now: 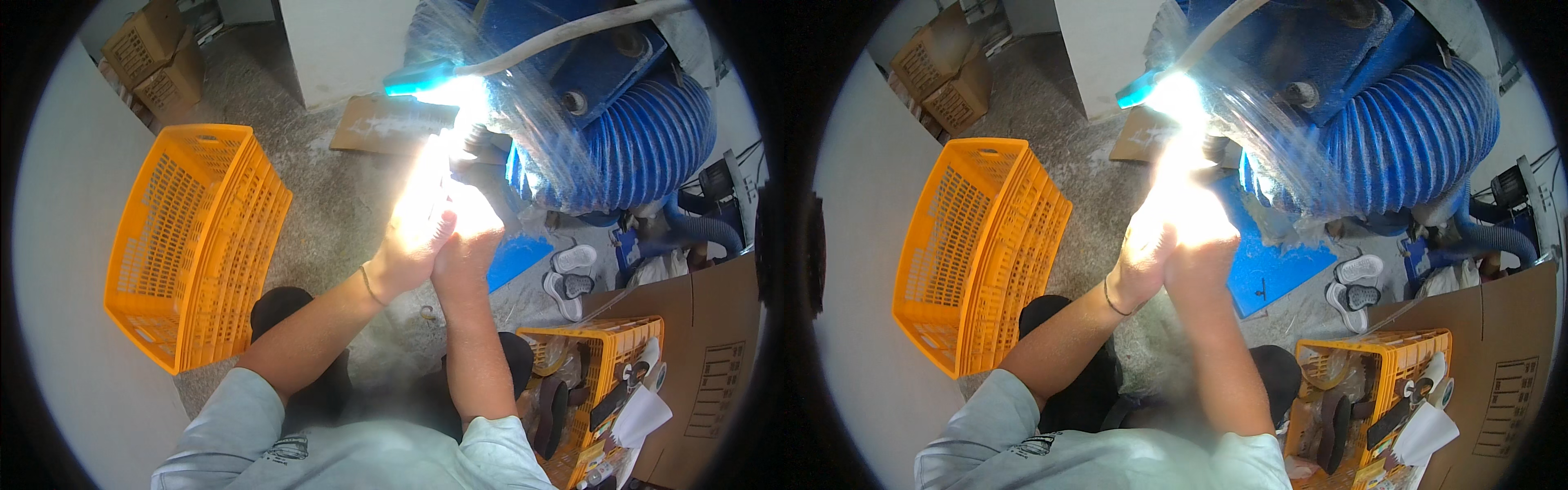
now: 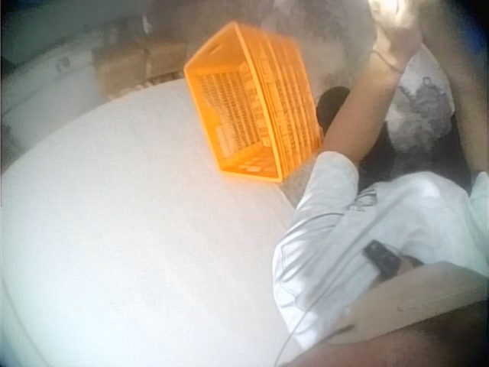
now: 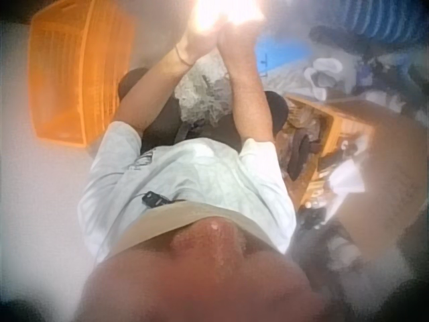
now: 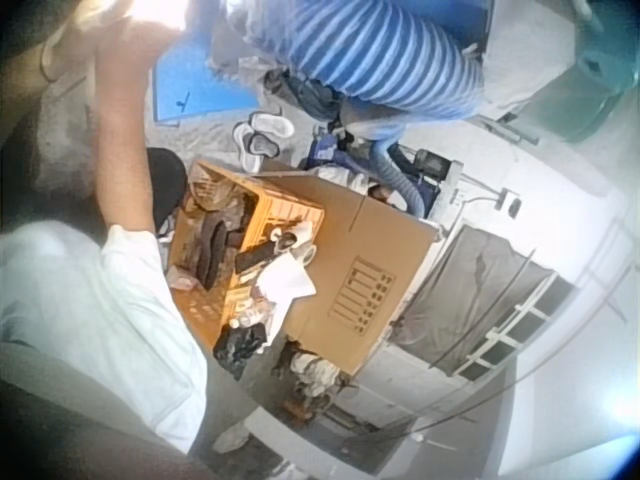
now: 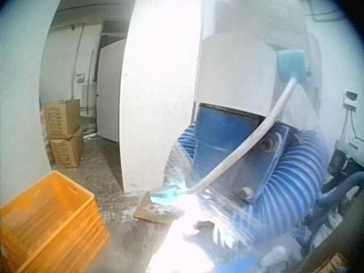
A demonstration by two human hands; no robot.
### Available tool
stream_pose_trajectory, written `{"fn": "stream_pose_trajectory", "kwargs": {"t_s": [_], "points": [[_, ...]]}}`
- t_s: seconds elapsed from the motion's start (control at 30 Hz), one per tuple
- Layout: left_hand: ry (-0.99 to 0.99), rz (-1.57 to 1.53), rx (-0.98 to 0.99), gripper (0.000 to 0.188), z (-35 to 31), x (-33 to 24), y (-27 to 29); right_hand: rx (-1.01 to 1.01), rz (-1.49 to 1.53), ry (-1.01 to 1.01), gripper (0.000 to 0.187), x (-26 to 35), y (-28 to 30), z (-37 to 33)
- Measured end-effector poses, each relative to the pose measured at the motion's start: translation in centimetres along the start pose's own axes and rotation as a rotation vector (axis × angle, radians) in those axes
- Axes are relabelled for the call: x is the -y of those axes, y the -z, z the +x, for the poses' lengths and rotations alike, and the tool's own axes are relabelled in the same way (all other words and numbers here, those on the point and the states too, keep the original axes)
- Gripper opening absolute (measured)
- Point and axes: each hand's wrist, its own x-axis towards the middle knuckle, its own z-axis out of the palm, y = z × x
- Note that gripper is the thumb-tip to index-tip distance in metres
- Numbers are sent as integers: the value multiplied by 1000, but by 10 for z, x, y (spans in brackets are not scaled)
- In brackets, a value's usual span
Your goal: The person uses scissors to cut a sheet of sandpaper into a jagged, saw-toothed shape. They then cut a second sheet of sandpaper into a rectangular strip. The person briefly rubs the cut sandpaper against a blue hose-like object.
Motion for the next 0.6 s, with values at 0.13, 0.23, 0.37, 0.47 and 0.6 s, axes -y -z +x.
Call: {"fn": "stream_pose_trajectory", "kwargs": {"t_s": [0.13,0.23,0.37,0.47,0.6], "points": [[-4,-43,13,43,-1,1,-1,-54,19,68,15,-3,-3,1],[-31,18,22,38,2,0,2,-51,31,36,15,-4,-3,-1],[-73,51,121,55,4,-3,6,-48,-25,32,14,-3,-4,-2],[-40,47,69,54,4,-4,5,-51,23,-30,14,-2,-6,-1],[-97,-2,83,53,5,-4,4,-46,-17,26,15,-1,-6,-1]]}}
